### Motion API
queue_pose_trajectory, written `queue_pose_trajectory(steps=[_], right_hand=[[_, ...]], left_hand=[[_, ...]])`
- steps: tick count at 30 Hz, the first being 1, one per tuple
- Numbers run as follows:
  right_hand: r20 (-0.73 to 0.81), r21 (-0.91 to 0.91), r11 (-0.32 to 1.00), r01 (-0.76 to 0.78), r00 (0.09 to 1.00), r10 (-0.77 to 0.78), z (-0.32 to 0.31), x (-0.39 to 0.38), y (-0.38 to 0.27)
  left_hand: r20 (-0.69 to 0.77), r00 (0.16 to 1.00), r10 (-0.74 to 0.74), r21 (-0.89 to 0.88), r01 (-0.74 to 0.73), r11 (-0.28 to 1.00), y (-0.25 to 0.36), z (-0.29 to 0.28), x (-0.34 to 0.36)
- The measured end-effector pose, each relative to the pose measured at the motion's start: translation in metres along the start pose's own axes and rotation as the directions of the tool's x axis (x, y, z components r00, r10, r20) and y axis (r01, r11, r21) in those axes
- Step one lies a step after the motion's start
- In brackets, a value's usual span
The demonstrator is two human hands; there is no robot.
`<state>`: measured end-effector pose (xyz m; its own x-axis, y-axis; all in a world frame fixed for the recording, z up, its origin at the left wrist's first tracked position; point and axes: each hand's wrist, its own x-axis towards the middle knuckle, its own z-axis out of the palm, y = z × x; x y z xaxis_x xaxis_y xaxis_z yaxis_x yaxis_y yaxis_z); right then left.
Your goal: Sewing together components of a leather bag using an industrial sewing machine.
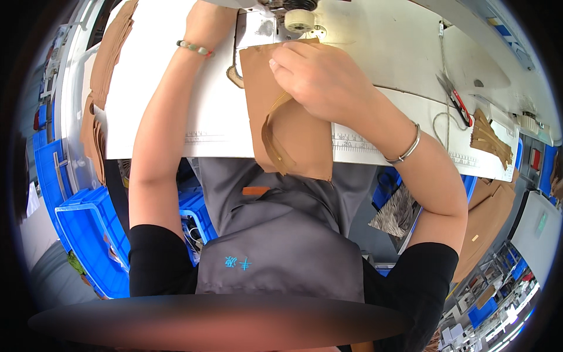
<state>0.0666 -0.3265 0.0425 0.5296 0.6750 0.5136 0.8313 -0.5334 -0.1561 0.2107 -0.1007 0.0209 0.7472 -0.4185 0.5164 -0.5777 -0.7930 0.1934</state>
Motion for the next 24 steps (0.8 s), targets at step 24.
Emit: queue_pose_trajectory(steps=[24], right_hand=[[-0.051,-0.077,0.996,0.034,0.998,-0.038,0.004,0.004,-0.005]], left_hand=[[0.760,0.613,-0.218,-0.501,0.766,0.403,0.057,-0.112,-0.084]])
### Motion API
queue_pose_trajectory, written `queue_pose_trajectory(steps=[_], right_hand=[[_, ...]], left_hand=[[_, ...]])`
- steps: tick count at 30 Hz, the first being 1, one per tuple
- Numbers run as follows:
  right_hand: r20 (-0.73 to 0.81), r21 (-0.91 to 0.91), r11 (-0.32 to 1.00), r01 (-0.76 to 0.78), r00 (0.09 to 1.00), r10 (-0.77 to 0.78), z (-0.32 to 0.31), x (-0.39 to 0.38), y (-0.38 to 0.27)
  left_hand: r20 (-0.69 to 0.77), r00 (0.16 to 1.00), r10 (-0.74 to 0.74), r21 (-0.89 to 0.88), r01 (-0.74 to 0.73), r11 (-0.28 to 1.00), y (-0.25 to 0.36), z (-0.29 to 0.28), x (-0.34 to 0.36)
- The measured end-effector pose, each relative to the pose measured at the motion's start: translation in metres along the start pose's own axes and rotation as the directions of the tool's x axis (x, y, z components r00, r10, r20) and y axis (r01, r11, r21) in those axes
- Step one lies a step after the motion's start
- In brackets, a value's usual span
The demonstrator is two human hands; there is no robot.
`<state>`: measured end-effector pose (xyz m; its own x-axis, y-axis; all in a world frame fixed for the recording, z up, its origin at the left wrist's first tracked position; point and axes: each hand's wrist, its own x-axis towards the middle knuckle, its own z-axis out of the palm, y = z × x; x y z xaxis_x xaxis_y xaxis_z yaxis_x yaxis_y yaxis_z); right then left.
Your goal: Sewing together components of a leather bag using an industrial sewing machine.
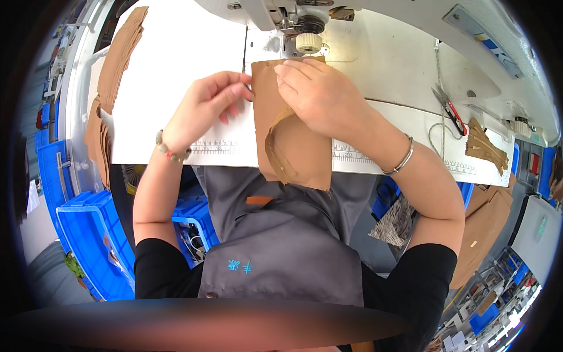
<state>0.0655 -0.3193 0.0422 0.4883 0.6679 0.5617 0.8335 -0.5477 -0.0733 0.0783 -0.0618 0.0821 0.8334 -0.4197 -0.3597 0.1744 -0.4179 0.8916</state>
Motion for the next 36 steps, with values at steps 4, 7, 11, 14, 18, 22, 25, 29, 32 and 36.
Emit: queue_pose_trajectory(steps=[4,7,11,14,18,22,25,29,32,36], right_hand=[[0.014,-0.054,0.998,-0.033,0.999,0.034,-0.001,-0.001,-0.004],[0.027,-0.065,0.997,-0.046,0.998,0.048,-0.002,-0.001,-0.003],[0.034,-0.067,0.996,-0.065,0.997,0.067,-0.002,-0.002,0.000],[0.012,-0.075,0.995,-0.068,0.998,0.069,-0.002,-0.002,0.001],[0.079,-0.034,0.995,-0.093,0.992,0.096,-0.004,-0.001,0.003],[0.046,-0.098,0.989,-0.107,0.993,0.112,-0.007,0.001,0.002],[0.036,-0.184,0.976,-0.119,0.991,0.128,-0.009,0.003,0.001],[-0.005,-0.210,0.974,-0.086,0.996,0.087,-0.004,0.007,0.004],[0.002,-0.210,0.971,-0.117,0.993,0.120,-0.004,0.007,0.005],[-0.011,-0.194,0.974,-0.119,0.993,0.119,-0.006,0.003,0.008]], left_hand=[[0.124,0.991,0.040,0.071,-0.049,0.996,0.002,0.007,-0.013],[0.002,0.835,0.550,0.489,-0.480,0.728,-0.005,0.020,0.000],[0.127,0.571,0.811,0.830,-0.508,0.229,-0.013,0.021,0.026],[0.170,0.595,0.786,0.854,-0.487,0.183,-0.015,0.021,0.031],[0.188,0.586,0.788,0.881,-0.455,0.129,-0.014,0.027,0.034],[0.159,0.600,0.784,0.877,-0.451,0.167,-0.017,0.031,0.031],[0.159,0.623,0.766,0.886,-0.433,0.168,-0.019,0.031,0.026],[0.175,0.612,0.771,0.895,-0.426,0.135,-0.018,0.031,0.026],[0.205,0.605,0.769,0.893,-0.438,0.106,-0.017,0.030,0.025],[0.245,0.623,0.743,0.904,-0.424,0.057,-0.015,0.031,0.024]])
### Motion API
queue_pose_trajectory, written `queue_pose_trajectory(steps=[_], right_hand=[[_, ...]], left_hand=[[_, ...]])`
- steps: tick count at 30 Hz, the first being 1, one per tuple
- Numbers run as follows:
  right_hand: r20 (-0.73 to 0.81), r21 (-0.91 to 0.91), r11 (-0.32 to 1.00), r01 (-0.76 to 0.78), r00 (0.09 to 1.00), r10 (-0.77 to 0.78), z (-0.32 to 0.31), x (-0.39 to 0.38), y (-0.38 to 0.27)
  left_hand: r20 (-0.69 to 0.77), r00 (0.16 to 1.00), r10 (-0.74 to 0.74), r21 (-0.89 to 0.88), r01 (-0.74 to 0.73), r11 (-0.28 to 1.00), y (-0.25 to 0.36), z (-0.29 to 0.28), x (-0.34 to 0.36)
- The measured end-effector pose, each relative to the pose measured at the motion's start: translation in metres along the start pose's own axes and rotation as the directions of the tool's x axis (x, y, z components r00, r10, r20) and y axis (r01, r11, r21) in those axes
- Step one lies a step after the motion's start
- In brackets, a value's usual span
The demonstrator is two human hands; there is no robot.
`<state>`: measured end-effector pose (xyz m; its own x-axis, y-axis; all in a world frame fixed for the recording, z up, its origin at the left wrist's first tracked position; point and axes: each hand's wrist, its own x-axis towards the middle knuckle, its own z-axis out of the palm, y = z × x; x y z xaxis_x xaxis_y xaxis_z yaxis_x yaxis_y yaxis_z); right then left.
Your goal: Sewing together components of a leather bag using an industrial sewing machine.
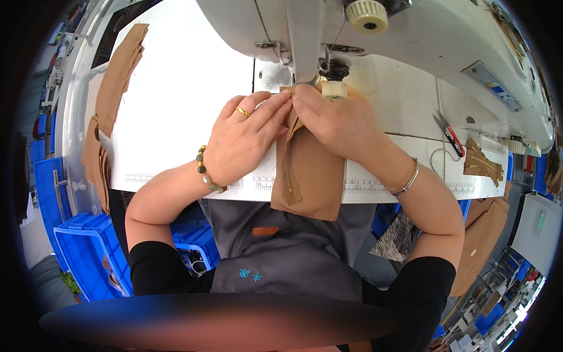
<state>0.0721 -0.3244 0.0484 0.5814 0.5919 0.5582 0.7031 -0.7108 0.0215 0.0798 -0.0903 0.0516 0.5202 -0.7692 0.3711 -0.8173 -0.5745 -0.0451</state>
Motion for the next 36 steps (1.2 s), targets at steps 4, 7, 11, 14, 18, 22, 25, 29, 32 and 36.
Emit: queue_pose_trajectory(steps=[4,7,11,14,18,22,25,29,32,36], right_hand=[[0.133,0.021,1.000,0.014,0.991,-0.016,-0.002,-0.002,0.004],[0.160,0.037,0.999,0.013,0.987,-0.019,-0.005,-0.002,0.008],[0.202,0.023,1.000,-0.004,0.979,0.000,-0.006,-0.004,0.008],[0.155,-0.011,0.997,-0.076,0.985,0.077,0.000,-0.005,0.010],[0.121,-0.089,0.991,-0.098,0.987,0.109,0.009,-0.008,0.016],[0.082,-0.082,0.993,-0.090,0.992,0.096,0.014,-0.011,0.023],[0.062,-0.065,0.994,-0.085,0.994,0.090,0.015,-0.011,0.023],[0.076,-0.030,0.996,-0.080,0.994,0.082,0.007,-0.014,0.023],[0.105,0.108,0.994,-0.016,0.994,0.005,-0.004,-0.017,0.025],[0.173,0.270,0.961,0.066,0.978,-0.116,-0.005,-0.016,0.020]], left_hand=[[0.007,0.999,-0.046,-0.061,0.047,0.997,0.001,0.000,0.002],[0.020,0.999,-0.049,-0.131,0.051,0.990,-0.001,-0.003,0.002],[0.051,0.996,-0.075,-0.159,0.082,0.984,-0.001,-0.005,0.005],[0.048,0.995,-0.092,-0.116,0.097,0.989,-0.005,0.000,0.010],[0.026,0.994,-0.109,-0.083,0.111,0.990,-0.012,0.007,0.016],[0.004,0.993,-0.115,-0.089,0.115,0.989,-0.015,0.009,0.020],[0.002,0.994,-0.113,-0.095,0.112,0.989,-0.014,0.010,0.020],[-0.023,0.996,-0.089,-0.085,0.087,0.993,-0.003,0.006,0.016],[-0.027,1.000,0.000,-0.128,-0.003,0.992,0.015,-0.011,-0.001],[0.007,1.000,-0.017,-0.204,0.018,0.979,0.055,-0.041,-0.036]])
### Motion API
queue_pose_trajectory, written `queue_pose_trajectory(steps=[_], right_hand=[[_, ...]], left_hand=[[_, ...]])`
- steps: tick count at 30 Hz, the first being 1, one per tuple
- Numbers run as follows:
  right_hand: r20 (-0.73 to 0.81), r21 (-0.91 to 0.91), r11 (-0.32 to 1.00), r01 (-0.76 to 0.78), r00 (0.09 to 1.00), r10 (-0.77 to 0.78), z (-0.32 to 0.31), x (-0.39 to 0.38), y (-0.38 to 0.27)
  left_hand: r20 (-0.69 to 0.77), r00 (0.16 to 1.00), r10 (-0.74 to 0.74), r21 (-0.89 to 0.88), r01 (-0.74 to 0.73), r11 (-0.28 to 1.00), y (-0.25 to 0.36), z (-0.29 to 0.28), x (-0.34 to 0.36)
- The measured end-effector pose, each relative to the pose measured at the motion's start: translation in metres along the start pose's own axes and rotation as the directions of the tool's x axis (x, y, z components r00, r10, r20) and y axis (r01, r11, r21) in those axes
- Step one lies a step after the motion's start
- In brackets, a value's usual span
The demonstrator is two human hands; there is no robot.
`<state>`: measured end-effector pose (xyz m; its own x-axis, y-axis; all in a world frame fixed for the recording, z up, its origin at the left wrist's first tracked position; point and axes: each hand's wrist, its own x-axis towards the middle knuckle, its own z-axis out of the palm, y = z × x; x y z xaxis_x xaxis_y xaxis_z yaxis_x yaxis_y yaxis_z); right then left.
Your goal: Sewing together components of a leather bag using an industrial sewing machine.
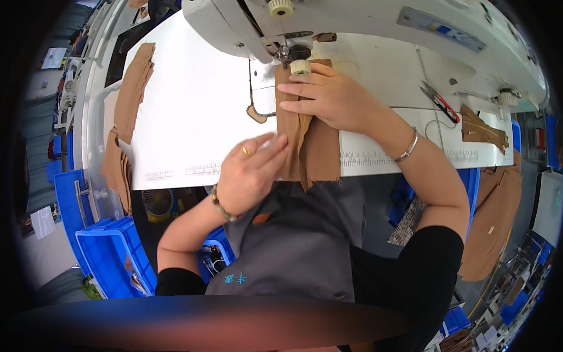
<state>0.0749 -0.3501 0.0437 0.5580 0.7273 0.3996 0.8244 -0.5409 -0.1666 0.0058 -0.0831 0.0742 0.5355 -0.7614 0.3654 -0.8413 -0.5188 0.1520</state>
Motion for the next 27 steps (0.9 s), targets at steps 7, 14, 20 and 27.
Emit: queue_pose_trajectory(steps=[7,14,20,27], right_hand=[[0.050,-0.006,0.994,0.111,0.993,-0.110,-0.001,0.005,-0.018],[0.028,0.023,0.995,0.099,0.995,-0.100,-0.006,-0.046,-0.102],[0.021,-0.033,0.995,0.099,0.995,-0.098,-0.008,-0.051,-0.121],[0.106,-0.029,0.999,0.040,0.994,-0.037,-0.015,-0.043,-0.131]], left_hand=[[-0.085,0.996,-0.035,0.115,0.045,0.992,0.043,0.008,-0.040],[-0.127,0.992,-0.014,0.213,0.041,0.976,0.057,0.011,-0.054],[-0.082,0.985,-0.151,-0.099,0.143,0.985,0.010,-0.003,-0.015],[-0.080,0.995,-0.053,0.138,0.063,0.988,-0.055,0.024,0.054]])
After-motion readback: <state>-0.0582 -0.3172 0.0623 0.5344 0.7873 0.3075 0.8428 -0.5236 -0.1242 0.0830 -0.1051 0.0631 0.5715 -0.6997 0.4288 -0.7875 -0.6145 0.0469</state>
